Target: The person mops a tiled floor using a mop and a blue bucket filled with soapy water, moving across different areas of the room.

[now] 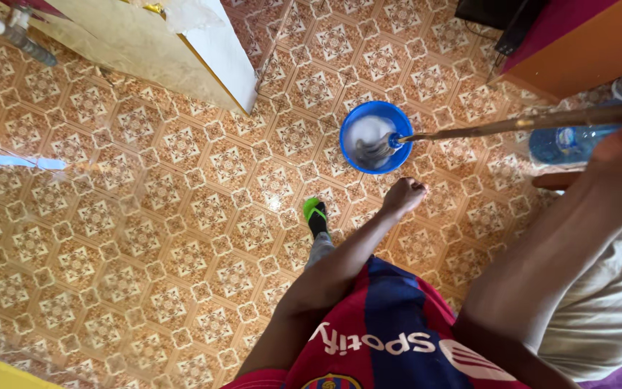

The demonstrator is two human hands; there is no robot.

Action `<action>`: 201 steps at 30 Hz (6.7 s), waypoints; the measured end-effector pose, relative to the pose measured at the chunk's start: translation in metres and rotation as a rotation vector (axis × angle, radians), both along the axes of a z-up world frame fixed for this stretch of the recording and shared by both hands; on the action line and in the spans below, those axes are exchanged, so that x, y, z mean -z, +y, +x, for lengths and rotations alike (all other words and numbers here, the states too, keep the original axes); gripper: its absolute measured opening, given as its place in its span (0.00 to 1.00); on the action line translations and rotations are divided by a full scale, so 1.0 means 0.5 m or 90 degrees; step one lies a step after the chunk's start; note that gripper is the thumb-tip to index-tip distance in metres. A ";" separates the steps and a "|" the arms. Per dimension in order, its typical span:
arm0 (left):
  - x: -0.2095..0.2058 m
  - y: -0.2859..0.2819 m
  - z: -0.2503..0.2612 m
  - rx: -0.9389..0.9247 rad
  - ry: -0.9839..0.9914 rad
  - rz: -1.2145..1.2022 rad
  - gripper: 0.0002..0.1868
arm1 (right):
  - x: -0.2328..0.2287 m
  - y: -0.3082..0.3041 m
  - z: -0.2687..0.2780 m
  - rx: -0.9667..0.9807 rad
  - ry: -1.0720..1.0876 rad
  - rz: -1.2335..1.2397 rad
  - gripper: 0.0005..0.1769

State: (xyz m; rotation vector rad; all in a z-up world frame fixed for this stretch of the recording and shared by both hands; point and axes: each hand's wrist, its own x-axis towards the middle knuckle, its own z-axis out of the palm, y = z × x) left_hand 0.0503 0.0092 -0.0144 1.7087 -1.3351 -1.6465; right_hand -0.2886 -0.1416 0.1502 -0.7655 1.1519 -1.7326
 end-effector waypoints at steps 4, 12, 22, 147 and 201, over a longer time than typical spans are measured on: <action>0.020 0.004 0.011 -0.050 0.002 -0.020 0.20 | 0.034 0.004 0.057 0.136 -0.075 -0.077 0.15; 0.070 0.014 0.011 0.009 -0.035 -0.023 0.16 | 0.111 0.065 0.255 0.235 -0.048 0.185 0.16; 0.024 0.024 0.033 -0.043 0.024 0.063 0.15 | 0.010 0.066 0.204 0.072 -0.020 0.064 0.16; -0.182 -0.099 0.422 -0.341 -0.235 -0.323 0.14 | -0.308 0.203 0.865 -0.408 0.097 -0.114 0.40; 0.164 -0.696 0.057 0.080 -0.308 -0.356 0.06 | 0.060 -0.128 0.517 -0.274 0.477 -0.089 0.14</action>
